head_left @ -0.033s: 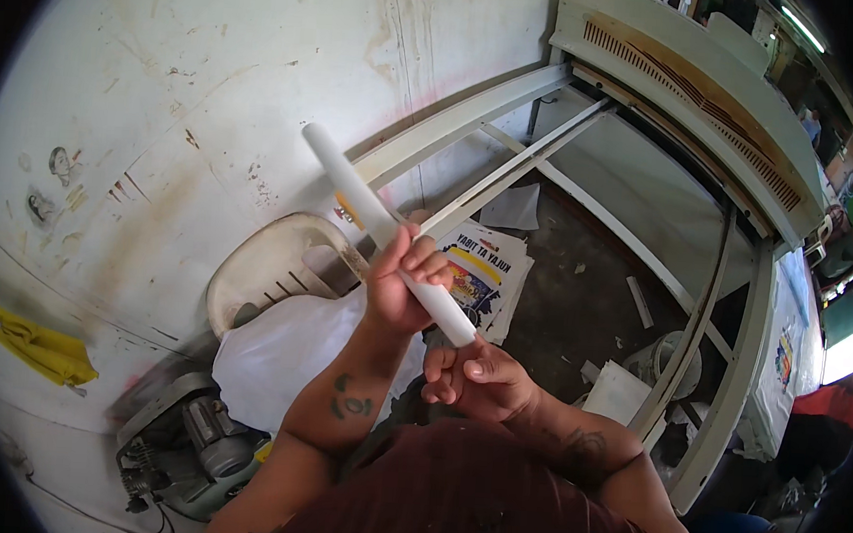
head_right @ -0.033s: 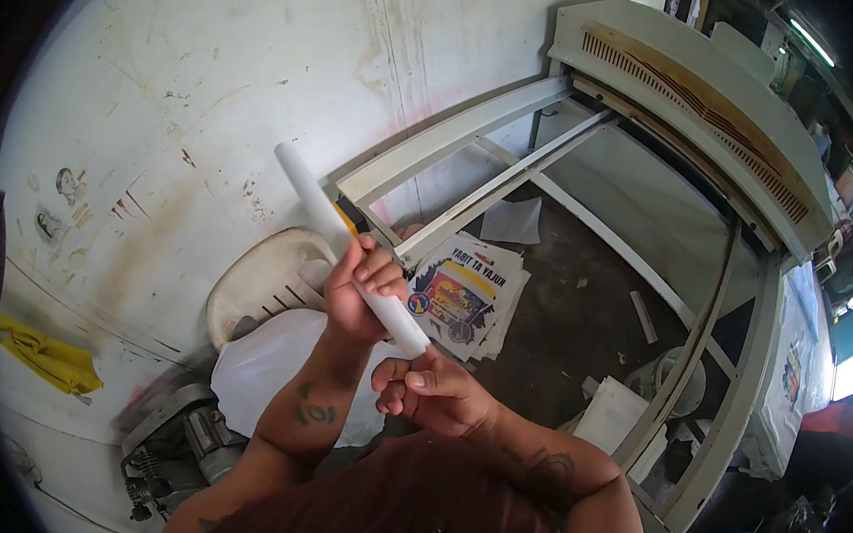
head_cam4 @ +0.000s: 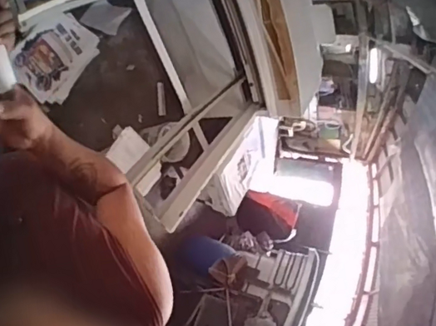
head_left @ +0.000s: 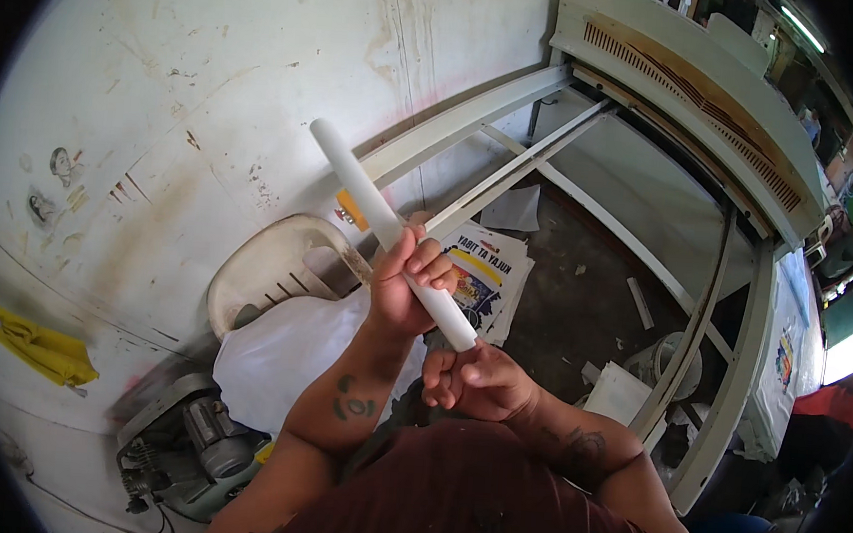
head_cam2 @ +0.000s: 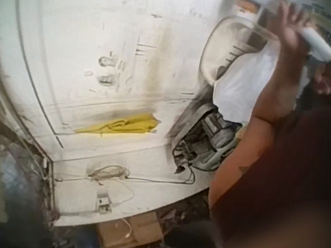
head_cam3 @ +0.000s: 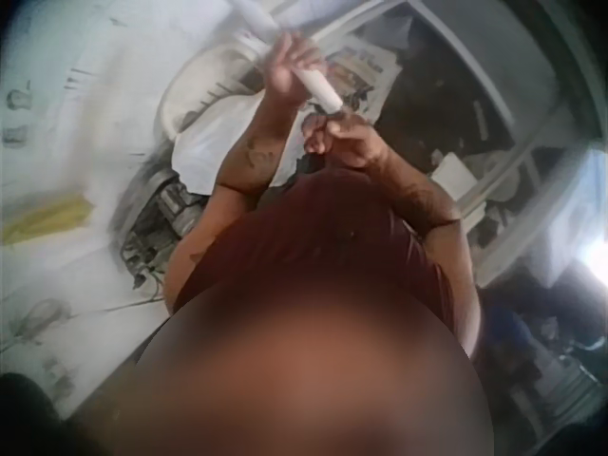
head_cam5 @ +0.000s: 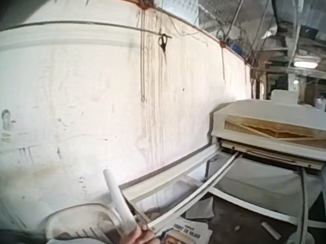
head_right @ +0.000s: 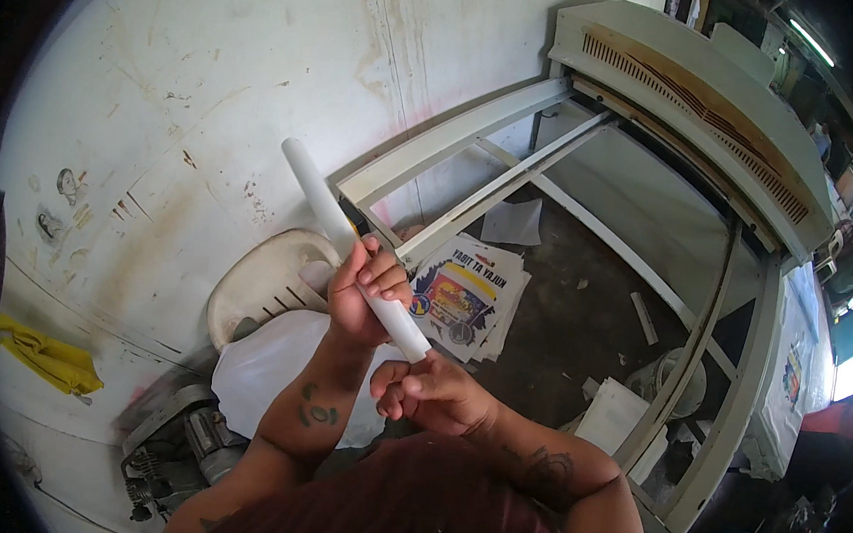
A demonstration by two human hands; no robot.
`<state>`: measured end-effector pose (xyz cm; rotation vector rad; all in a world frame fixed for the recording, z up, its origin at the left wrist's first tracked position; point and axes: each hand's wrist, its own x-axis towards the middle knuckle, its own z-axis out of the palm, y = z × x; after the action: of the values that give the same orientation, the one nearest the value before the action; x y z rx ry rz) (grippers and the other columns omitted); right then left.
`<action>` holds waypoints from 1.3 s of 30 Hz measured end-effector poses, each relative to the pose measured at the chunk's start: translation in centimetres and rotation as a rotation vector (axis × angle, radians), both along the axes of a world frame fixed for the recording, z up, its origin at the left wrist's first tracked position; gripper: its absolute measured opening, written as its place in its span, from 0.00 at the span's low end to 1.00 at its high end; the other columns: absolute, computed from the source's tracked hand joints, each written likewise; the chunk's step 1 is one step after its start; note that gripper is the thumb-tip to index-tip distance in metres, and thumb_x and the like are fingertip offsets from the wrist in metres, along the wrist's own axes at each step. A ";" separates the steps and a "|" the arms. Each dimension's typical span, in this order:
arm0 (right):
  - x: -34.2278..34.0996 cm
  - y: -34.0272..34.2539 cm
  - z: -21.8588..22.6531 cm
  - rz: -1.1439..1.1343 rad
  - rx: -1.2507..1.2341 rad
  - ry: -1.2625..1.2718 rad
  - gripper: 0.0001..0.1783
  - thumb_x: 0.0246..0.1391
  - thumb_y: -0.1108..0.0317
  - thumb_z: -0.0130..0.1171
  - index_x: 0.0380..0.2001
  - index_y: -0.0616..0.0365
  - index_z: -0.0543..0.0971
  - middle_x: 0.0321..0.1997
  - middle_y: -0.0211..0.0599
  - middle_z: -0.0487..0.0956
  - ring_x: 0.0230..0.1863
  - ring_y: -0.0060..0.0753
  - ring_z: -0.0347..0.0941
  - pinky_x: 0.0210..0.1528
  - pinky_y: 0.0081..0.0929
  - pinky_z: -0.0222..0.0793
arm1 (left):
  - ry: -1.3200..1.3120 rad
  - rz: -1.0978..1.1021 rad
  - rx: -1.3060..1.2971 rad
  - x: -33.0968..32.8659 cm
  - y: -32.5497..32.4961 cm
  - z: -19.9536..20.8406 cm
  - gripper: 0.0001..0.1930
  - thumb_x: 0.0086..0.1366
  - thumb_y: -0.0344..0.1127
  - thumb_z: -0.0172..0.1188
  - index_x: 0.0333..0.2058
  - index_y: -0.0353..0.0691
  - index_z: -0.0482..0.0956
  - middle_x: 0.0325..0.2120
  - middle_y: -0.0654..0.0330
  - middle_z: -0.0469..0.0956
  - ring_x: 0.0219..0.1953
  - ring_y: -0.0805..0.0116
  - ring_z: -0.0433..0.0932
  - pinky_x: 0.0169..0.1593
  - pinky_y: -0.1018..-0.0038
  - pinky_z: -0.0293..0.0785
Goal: Printing designs onto t-shirt panels using a heat press machine.
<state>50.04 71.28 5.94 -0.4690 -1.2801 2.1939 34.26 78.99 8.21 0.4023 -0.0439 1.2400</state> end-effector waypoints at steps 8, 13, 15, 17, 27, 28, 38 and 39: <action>0.3 0.0 -1.4 -0.175 0.838 -0.916 0.22 0.46 0.60 0.62 0.42 0.62 0.72 0.39 0.44 0.76 0.34 0.40 0.75 0.44 0.33 0.68 | 0.366 0.261 -0.331 0.2 0.7 -1.0 0.12 0.64 0.46 0.54 0.26 0.51 0.66 0.15 0.74 0.58 0.18 0.81 0.57 0.26 0.82 0.58; 0.5 -0.6 -3.1 -0.271 0.248 -0.267 0.28 0.53 0.65 0.57 0.56 0.57 0.63 0.40 0.42 0.76 0.35 0.36 0.74 0.42 0.34 0.67 | 0.242 0.301 -0.306 -0.2 0.4 -1.5 0.16 0.64 0.53 0.52 0.24 0.51 0.65 0.14 0.74 0.57 0.18 0.82 0.56 0.26 0.82 0.57; 0.3 0.2 -2.0 -0.246 0.245 -0.244 0.28 0.53 0.65 0.57 0.56 0.56 0.62 0.40 0.42 0.76 0.35 0.35 0.74 0.42 0.33 0.67 | 0.211 0.283 -0.243 -0.1 0.2 -1.3 0.17 0.64 0.54 0.52 0.24 0.51 0.64 0.14 0.74 0.56 0.18 0.82 0.56 0.25 0.83 0.57; -0.2 0.1 -1.2 -0.196 0.184 -0.201 0.30 0.53 0.66 0.57 0.58 0.56 0.60 0.40 0.40 0.76 0.36 0.32 0.73 0.43 0.31 0.66 | 0.137 0.172 -0.167 0.2 -0.2 -1.1 0.18 0.63 0.56 0.50 0.23 0.51 0.62 0.14 0.75 0.55 0.17 0.83 0.56 0.25 0.83 0.57; 0.7 0.8 -2.2 -0.380 1.095 -1.044 0.21 0.46 0.64 0.58 0.45 0.59 0.73 0.40 0.43 0.74 0.41 0.43 0.73 0.49 0.33 0.63 | 0.337 0.319 -0.453 1.2 -0.9 -3.0 0.21 0.61 0.59 0.52 0.21 0.52 0.60 0.14 0.74 0.54 0.16 0.81 0.53 0.23 0.83 0.56; 0.7 0.5 -2.4 -0.329 1.026 -1.013 0.25 0.47 0.65 0.58 0.51 0.57 0.70 0.40 0.43 0.74 0.40 0.41 0.73 0.51 0.32 0.62 | 0.316 0.319 -0.497 1.1 -0.7 -3.0 0.21 0.61 0.59 0.52 0.21 0.52 0.60 0.14 0.74 0.54 0.16 0.81 0.53 0.23 0.83 0.55; 0.0 -0.3 -0.8 -0.110 -0.024 -0.099 0.35 0.49 0.66 0.59 0.59 0.52 0.58 0.39 0.41 0.75 0.36 0.37 0.73 0.46 0.32 0.64 | 0.211 0.211 -0.256 0.6 -0.3 0.1 0.20 0.64 0.58 0.48 0.21 0.52 0.62 0.12 0.75 0.54 0.14 0.83 0.53 0.22 0.83 0.55; 0.4 -0.4 -1.1 -0.228 0.467 -0.554 0.30 0.48 0.67 0.60 0.55 0.54 0.64 0.38 0.42 0.75 0.37 0.40 0.73 0.47 0.32 0.64 | 0.210 0.208 -0.254 0.9 -0.3 0.1 0.20 0.64 0.58 0.48 0.21 0.52 0.62 0.12 0.75 0.54 0.14 0.83 0.53 0.22 0.83 0.55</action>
<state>50.41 70.87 4.84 -1.0115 -1.8534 1.5510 35.12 78.70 8.28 0.3189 0.3397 1.3812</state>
